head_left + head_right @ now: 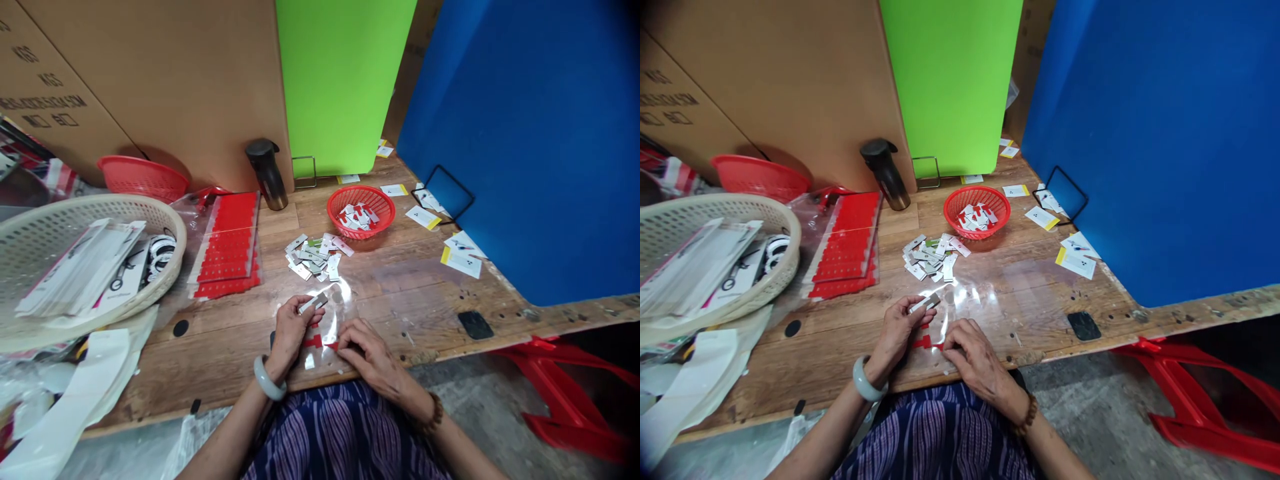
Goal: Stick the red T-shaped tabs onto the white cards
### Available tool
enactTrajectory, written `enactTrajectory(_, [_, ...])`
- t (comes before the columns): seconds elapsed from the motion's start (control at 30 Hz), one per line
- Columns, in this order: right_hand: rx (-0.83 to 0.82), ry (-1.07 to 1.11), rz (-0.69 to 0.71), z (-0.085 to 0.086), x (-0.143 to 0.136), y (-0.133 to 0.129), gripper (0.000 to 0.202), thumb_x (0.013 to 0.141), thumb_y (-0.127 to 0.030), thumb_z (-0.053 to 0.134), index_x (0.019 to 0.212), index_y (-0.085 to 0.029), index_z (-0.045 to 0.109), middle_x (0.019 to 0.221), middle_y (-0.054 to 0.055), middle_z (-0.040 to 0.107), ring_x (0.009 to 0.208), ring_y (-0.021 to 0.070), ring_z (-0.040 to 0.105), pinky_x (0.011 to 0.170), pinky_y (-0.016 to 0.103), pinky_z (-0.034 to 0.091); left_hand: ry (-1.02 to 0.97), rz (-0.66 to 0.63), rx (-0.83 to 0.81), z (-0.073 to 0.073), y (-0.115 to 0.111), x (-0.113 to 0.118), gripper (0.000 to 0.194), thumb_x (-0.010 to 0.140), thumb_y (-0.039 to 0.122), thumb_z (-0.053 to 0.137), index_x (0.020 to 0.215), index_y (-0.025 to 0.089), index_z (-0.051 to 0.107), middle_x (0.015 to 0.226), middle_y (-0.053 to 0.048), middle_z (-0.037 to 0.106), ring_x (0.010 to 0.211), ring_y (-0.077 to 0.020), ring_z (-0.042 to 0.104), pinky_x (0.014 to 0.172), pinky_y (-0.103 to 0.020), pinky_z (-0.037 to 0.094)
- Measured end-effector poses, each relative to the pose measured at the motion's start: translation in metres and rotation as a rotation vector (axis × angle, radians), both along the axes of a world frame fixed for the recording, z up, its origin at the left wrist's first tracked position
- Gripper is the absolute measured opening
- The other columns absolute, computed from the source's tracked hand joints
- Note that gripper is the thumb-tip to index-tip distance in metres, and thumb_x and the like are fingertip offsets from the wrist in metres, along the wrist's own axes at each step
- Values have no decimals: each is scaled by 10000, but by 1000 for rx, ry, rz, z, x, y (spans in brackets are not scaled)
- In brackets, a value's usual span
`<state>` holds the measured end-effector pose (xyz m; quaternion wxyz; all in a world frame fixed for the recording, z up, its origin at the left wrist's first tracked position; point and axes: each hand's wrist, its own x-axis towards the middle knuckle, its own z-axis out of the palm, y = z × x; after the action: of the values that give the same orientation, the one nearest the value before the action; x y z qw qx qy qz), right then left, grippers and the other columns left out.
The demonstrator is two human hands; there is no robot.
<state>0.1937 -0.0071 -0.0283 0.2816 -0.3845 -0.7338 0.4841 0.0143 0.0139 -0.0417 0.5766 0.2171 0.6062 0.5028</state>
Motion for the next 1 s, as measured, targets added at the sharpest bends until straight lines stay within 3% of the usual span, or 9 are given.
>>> enactTrajectory(0.1, [-97,60,-22,3,4,2,102,873,-138,523,790,-196,533,867,8,548,876,152,523,826,282,400,-21,-21,-15,4,1,-2,276,677,125,736,913,118,594,697,-45,712,631,-133,693,599,-184,538])
enactTrajectory(0.2, [-175,71,-137,7,7,7,35,854,-190,557,824,-200,540,830,-8,562,810,143,537,766,265,410,-112,-77,-64,12,0,-6,300,673,68,718,929,109,568,700,-72,719,623,-138,694,624,-197,551])
enactTrajectory(0.4, [-111,68,-283,18,8,23,70,832,-231,573,777,-205,539,753,-35,543,722,125,515,678,239,390,-295,-226,-164,33,-10,-6,388,633,-9,706,977,97,561,747,-104,729,679,-168,711,687,-220,565])
enactTrajectory(0.7, [-60,-24,-106,30,3,33,79,836,-150,519,774,-197,519,750,-35,552,708,117,508,664,234,382,-324,-321,-202,49,-20,-1,328,690,-25,628,1000,69,577,784,-129,736,690,-167,715,704,-220,567])
enactTrajectory(1.0, [-47,-65,-81,34,3,30,94,826,-116,496,776,-188,532,731,-36,541,680,111,482,640,226,366,-312,-322,-225,50,-18,3,350,683,-33,622,1014,68,569,750,-132,736,695,-176,717,730,-240,563])
